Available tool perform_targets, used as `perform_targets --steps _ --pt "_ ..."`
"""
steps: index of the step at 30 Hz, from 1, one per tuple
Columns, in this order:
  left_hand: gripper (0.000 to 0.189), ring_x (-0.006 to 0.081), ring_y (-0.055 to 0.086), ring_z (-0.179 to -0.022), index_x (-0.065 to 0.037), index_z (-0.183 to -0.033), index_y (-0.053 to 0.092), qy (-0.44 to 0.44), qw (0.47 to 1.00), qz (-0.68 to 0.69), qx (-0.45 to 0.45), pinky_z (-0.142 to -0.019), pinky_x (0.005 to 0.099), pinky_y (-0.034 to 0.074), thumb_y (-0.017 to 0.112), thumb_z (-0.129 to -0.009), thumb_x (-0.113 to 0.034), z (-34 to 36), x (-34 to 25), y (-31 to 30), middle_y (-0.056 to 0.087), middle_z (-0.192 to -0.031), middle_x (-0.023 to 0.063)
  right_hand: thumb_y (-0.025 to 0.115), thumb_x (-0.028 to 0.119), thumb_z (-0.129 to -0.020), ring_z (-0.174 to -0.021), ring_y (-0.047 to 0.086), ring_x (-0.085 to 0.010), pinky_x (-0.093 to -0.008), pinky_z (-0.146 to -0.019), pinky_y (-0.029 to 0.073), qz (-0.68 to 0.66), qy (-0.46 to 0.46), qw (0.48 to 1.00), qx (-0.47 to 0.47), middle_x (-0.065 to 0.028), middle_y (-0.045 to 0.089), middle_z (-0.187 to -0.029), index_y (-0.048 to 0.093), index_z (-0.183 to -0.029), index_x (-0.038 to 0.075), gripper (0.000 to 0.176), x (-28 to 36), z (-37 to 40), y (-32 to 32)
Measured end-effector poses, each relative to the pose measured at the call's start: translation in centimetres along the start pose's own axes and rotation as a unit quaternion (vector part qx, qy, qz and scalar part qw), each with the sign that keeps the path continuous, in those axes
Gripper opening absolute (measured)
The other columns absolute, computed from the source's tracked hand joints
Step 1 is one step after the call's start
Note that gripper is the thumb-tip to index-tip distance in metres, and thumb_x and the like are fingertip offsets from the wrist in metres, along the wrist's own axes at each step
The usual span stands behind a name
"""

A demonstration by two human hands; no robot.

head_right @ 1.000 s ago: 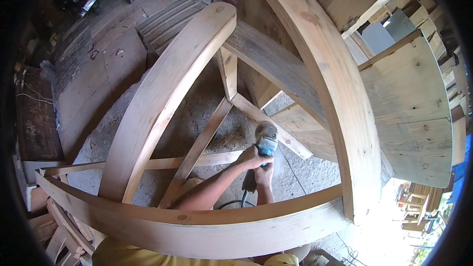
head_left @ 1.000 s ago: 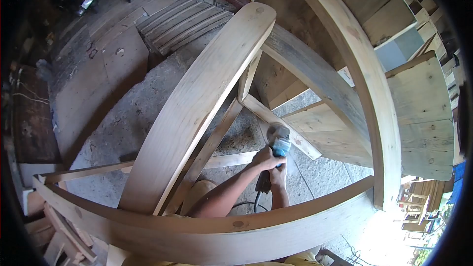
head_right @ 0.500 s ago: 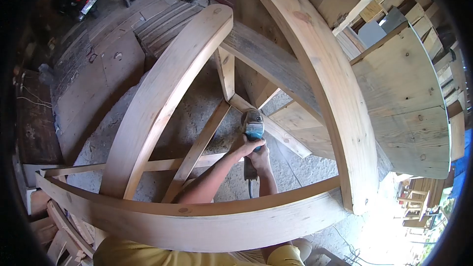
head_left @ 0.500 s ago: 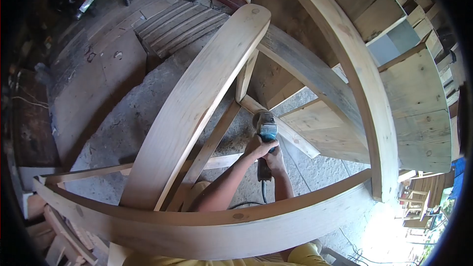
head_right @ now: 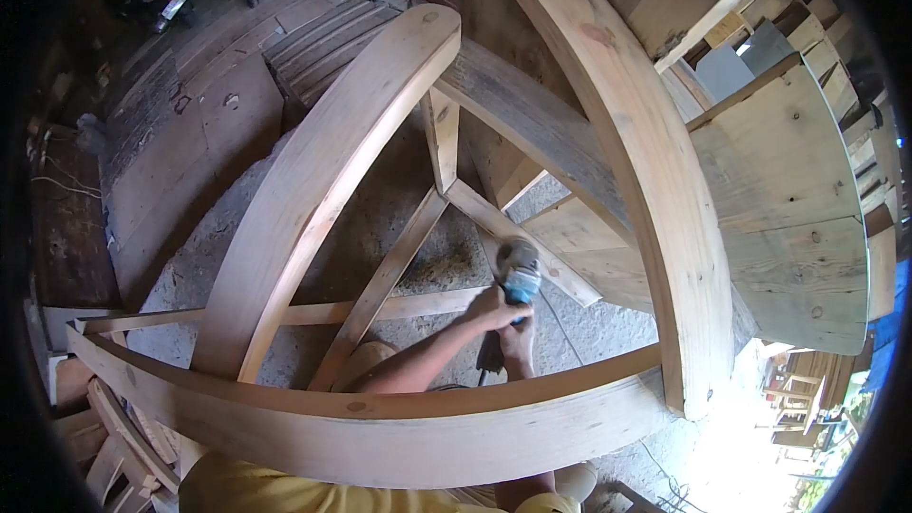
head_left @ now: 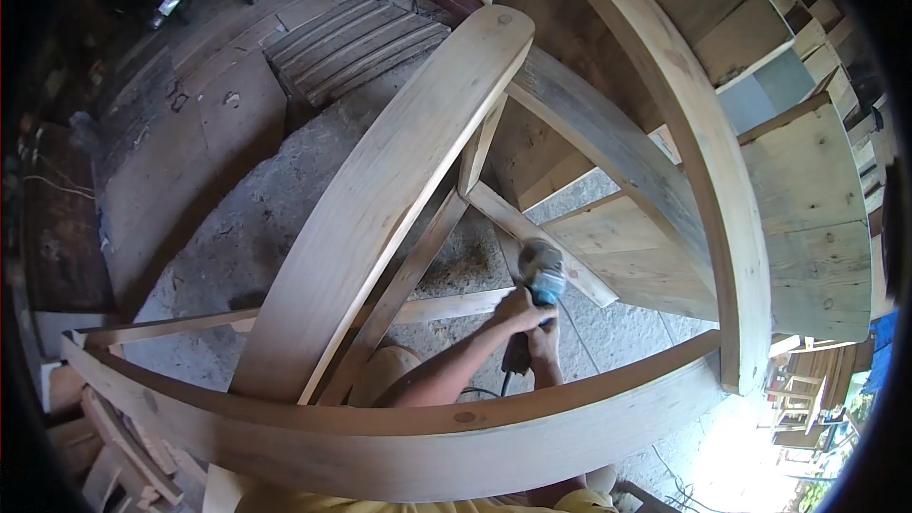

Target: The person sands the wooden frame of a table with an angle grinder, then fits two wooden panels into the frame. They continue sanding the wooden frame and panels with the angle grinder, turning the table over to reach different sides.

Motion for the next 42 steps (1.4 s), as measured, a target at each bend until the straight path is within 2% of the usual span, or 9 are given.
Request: perform_targets --steps 9,11,13,16,21,23,31,39,42 --pt "0.082 0.0353 0.070 -0.095 0.003 -0.104 0.069 0.012 0.968 0.157 -0.194 -0.080 0.0420 0.057 0.078 -0.059 -0.065 -7.1 4.9 -8.6 0.070 -0.101 0.0254 0.082 0.015 -0.072 -0.091 0.062 -0.0173 -0.0330 -0.078 0.053 0.137 0.052 0.985 0.088 -0.0079 0.064 -0.106 0.053 -0.121 0.002 0.058 5.5 -7.0 11.6" --pt "0.082 0.0343 0.070 -0.095 0.002 -0.103 0.070 -0.006 0.986 0.077 -0.145 -0.079 0.0419 0.057 0.077 -0.058 -0.067 -6.7 3.2 -10.8 0.070 -0.102 0.0255 0.082 0.014 -0.072 -0.090 0.062 -0.0171 -0.0325 -0.077 0.053 0.108 0.049 0.989 0.085 -0.0079 0.064 -0.106 0.053 -0.121 0.002 0.058 5.3 -8.2 12.1" --pt "0.107 0.0317 0.063 -0.112 0.005 -0.132 0.053 -0.036 0.996 0.073 -0.024 -0.091 0.0394 0.052 0.080 -0.058 -0.068 -4.8 1.7 -11.6 0.062 -0.125 0.0227 0.082 0.013 -0.071 -0.090 0.062 -0.0164 -0.0323 -0.077 0.053 0.118 0.042 0.989 0.082 -0.0076 0.064 -0.105 0.053 -0.121 0.003 0.058 5.3 -8.0 11.8" --pt "0.085 0.0353 0.070 -0.096 0.002 -0.108 0.069 0.008 0.985 0.082 -0.152 -0.080 0.0411 0.056 0.077 -0.058 -0.067 -5.2 3.8 -9.1 0.070 -0.105 0.0250 0.081 0.012 -0.071 -0.091 0.060 -0.0154 -0.0320 -0.077 0.052 0.152 0.020 0.983 0.098 -0.0069 0.063 -0.105 0.054 -0.120 0.004 0.057 4.6 -6.7 10.5" --pt "0.082 0.0352 0.069 -0.099 0.003 -0.111 0.067 -0.019 0.997 0.040 -0.061 -0.084 0.0419 0.055 0.076 -0.063 -0.063 -0.6 3.1 -0.6 0.069 -0.110 0.0244 0.080 0.012 -0.072 -0.099 0.059 -0.0178 -0.0340 -0.081 0.053 0.073 0.030 0.997 0.005 -0.0080 0.061 -0.112 0.050 -0.125 0.005 0.061 1.5 0.7 3.3" --pt "0.083 0.0362 0.067 -0.106 0.004 -0.122 0.061 -0.034 0.981 0.077 0.175 -0.091 0.0430 0.053 0.077 -0.069 -0.057 7.2 -2.8 -0.6 0.066 -0.118 0.0261 0.080 0.012 -0.072 -0.099 0.059 -0.0182 -0.0345 -0.082 0.053 0.034 0.051 0.995 -0.078 -0.0080 0.060 -0.112 0.049 -0.126 0.005 0.063 0.7 5.7 -0.8" --pt "0.079 0.0381 0.060 -0.118 0.002 -0.133 0.052 0.217 0.935 -0.189 0.206 -0.099 0.0439 0.048 0.065 -0.084 -0.059 13.0 -8.0 9.5 0.061 -0.127 0.0260 0.073 0.001 -0.068 -0.084 0.065 -0.0229 -0.0357 -0.071 0.056 -0.171 0.009 0.958 -0.230 -0.0091 0.060 -0.101 0.046 -0.127 0.006 0.065 6.4 16.7 -10.6" --pt "0.031 0.0310 0.069 -0.095 -0.002 -0.107 0.067 0.481 0.867 -0.078 -0.102 -0.085 0.0406 0.053 0.072 -0.089 -0.026 36.5 -24.3 -7.1 0.071 -0.100 0.0180 0.063 -0.001 -0.069 -0.072 0.064 -0.0260 -0.0391 -0.065 0.056 -0.313 -0.015 0.926 -0.209 -0.0115 0.058 -0.090 0.044 -0.117 0.005 0.052 7.3 17.8 -12.5" --pt "0.019 0.0363 0.063 -0.090 -0.002 -0.099 0.064 0.526 0.731 -0.192 -0.390 -0.083 0.0448 0.049 0.067 -0.089 -0.018 41.0 -25.2 -14.6 0.065 -0.099 0.0155 0.062 0.000 -0.072 -0.076 0.063 -0.0259 -0.0391 -0.066 0.056 -0.361 -0.024 0.914 -0.183 -0.0115 0.057 -0.094 0.044 -0.115 0.006 0.047 8.7 18.3 -12.2"
Point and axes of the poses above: each hand's wrist, its own z-axis away from the middle knuckle, its own y-axis out of the palm, x = y × z, the point moved 6 cm from there along -z, towards the middle knuckle
